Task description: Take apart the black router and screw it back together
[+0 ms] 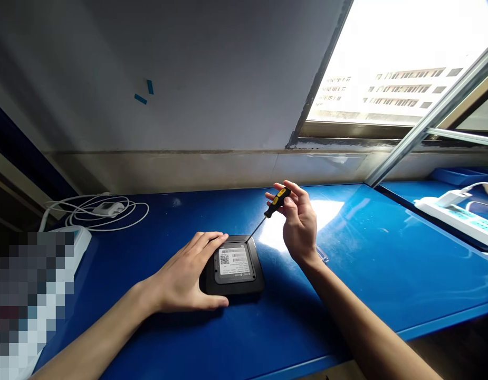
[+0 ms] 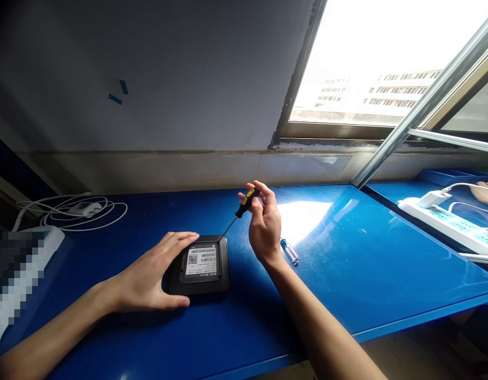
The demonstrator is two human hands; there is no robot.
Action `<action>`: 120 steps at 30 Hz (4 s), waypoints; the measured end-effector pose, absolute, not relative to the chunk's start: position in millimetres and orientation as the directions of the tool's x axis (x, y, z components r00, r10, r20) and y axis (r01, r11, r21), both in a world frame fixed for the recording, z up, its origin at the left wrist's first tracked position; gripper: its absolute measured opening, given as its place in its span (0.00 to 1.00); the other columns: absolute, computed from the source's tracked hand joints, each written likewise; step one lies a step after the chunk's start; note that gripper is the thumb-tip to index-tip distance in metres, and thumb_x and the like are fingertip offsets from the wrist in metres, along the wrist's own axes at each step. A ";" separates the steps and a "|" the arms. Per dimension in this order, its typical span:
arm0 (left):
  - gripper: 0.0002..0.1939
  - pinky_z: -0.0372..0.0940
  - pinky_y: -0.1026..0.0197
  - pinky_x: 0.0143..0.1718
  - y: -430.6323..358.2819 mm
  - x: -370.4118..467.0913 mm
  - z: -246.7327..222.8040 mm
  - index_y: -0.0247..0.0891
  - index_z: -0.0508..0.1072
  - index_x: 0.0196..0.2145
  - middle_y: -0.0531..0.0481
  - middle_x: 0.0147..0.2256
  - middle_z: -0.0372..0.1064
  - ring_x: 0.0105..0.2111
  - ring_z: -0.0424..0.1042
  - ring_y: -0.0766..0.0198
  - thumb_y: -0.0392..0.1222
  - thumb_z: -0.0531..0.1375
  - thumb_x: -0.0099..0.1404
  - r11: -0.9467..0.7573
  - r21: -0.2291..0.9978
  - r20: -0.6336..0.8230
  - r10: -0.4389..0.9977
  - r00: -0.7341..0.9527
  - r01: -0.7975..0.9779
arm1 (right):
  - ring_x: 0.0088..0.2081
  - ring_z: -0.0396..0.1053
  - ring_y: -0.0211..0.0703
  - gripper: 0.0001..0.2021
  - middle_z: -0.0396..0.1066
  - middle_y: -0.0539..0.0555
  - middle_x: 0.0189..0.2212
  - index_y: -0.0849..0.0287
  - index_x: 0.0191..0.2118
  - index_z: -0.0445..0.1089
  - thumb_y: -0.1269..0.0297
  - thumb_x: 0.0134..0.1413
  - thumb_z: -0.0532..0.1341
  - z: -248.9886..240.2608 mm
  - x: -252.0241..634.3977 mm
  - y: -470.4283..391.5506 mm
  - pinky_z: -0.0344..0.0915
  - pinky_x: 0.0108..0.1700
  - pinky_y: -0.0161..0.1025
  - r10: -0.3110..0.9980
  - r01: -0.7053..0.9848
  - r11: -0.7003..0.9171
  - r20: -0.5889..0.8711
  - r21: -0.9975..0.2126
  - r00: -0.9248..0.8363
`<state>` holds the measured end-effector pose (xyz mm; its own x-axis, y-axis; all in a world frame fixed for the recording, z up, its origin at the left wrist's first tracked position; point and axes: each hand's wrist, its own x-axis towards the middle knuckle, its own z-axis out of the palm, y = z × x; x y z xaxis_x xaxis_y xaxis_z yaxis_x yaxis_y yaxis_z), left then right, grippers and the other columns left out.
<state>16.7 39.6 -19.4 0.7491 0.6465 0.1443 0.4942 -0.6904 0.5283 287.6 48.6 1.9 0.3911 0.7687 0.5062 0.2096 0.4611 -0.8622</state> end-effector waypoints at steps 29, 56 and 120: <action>0.55 0.63 0.37 0.64 40.6 16.1 -20.2 0.50 0.51 0.72 0.42 0.68 0.55 0.65 0.58 0.41 0.59 0.73 0.55 -0.686 0.523 0.132 0.651 0.748 0.505 | 0.43 0.80 0.46 0.23 0.73 0.55 0.49 0.50 0.62 0.64 0.49 0.65 0.57 3.6 291.2 50.2 0.80 0.47 0.49 0.834 0.144 0.395 0.419 -0.907 0.359; 0.55 0.62 0.38 0.65 46.3 17.8 -23.3 0.46 0.52 0.70 0.40 0.67 0.56 0.66 0.57 0.41 0.61 0.74 0.53 -0.688 0.502 0.159 0.670 0.726 0.525 | 0.33 0.78 0.40 0.20 0.75 0.55 0.49 0.50 0.58 0.69 0.48 0.66 0.59 6.2 276.5 36.3 0.80 0.35 0.43 0.873 0.103 0.430 0.442 -0.897 0.208; 0.56 0.62 0.36 0.65 35.9 28.1 -13.1 0.45 0.55 0.70 0.38 0.68 0.56 0.66 0.58 0.39 0.64 0.73 0.52 -0.706 0.488 0.113 0.635 0.764 0.514 | 0.39 0.79 0.44 0.20 0.76 0.53 0.44 0.50 0.59 0.70 0.49 0.67 0.60 6.5 250.1 17.2 0.79 0.42 0.47 0.874 0.143 0.427 0.448 -0.893 0.188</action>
